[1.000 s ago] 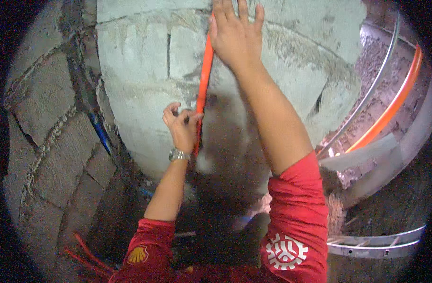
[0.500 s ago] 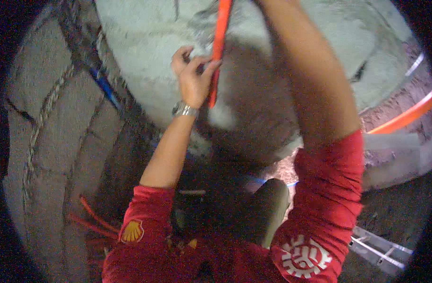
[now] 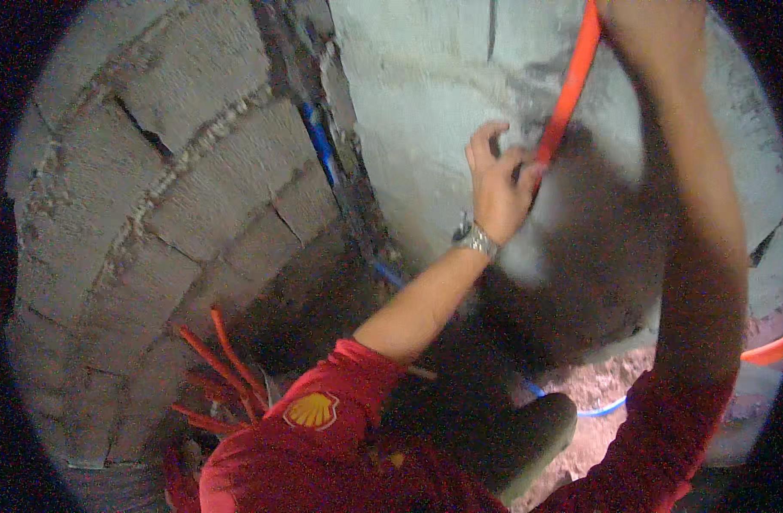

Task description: The person uses a hammer and chisel to chip away at a concrete wall to create a groove. They then insert an orange conduit pipe into the groove and press it into place.

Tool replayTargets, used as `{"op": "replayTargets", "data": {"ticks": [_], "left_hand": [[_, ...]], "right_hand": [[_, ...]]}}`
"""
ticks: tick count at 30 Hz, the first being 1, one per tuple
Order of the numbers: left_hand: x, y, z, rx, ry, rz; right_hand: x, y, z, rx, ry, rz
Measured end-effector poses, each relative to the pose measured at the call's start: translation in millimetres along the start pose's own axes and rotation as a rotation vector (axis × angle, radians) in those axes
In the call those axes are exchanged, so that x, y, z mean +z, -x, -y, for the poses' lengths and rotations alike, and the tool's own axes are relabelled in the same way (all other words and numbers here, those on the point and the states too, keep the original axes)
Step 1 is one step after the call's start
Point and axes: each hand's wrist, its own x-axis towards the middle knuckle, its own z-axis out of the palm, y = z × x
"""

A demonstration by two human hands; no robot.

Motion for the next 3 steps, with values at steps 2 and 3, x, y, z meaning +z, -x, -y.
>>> {"op": "replayTargets", "data": {"ticks": [2,3], "left_hand": [[5.2,-6.7,1.5,0.022,0.011,0.032],[0.7,-1.0,3.7,0.016,-0.009,0.056]], "right_hand": [[1.5,-15.4,-7.2,0.000,0.065,-0.004],[1.6,-14.0,-7.7,0.003,0.048,0.020]]}}
